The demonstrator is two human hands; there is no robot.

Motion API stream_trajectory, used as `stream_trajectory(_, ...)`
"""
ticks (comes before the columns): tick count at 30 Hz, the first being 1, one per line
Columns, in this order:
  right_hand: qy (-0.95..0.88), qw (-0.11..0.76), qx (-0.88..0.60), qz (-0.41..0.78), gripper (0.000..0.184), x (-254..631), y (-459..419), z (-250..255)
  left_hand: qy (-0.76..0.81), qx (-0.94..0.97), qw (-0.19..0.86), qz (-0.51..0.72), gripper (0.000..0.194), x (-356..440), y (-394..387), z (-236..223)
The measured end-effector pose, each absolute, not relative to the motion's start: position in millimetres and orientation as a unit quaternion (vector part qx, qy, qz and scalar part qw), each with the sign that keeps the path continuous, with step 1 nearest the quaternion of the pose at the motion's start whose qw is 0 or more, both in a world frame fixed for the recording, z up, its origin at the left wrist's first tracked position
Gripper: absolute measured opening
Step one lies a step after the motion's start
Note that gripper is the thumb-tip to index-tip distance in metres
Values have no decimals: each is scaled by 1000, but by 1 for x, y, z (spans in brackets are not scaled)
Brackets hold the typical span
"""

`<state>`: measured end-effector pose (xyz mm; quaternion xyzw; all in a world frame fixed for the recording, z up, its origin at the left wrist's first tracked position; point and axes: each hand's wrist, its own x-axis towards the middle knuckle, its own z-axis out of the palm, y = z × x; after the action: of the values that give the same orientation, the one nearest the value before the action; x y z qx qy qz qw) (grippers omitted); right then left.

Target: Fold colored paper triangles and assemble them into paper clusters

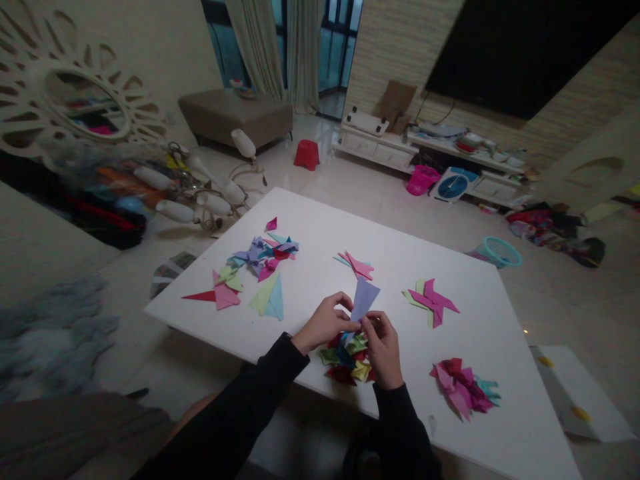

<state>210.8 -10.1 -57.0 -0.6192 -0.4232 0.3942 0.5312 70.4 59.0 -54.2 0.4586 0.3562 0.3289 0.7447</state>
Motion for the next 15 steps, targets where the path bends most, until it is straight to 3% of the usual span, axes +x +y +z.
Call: stream_trajectory(15, -432, 536, -622, 373, 24, 216, -10, -63, 340, 483, 734, 334, 42, 71, 63, -60)
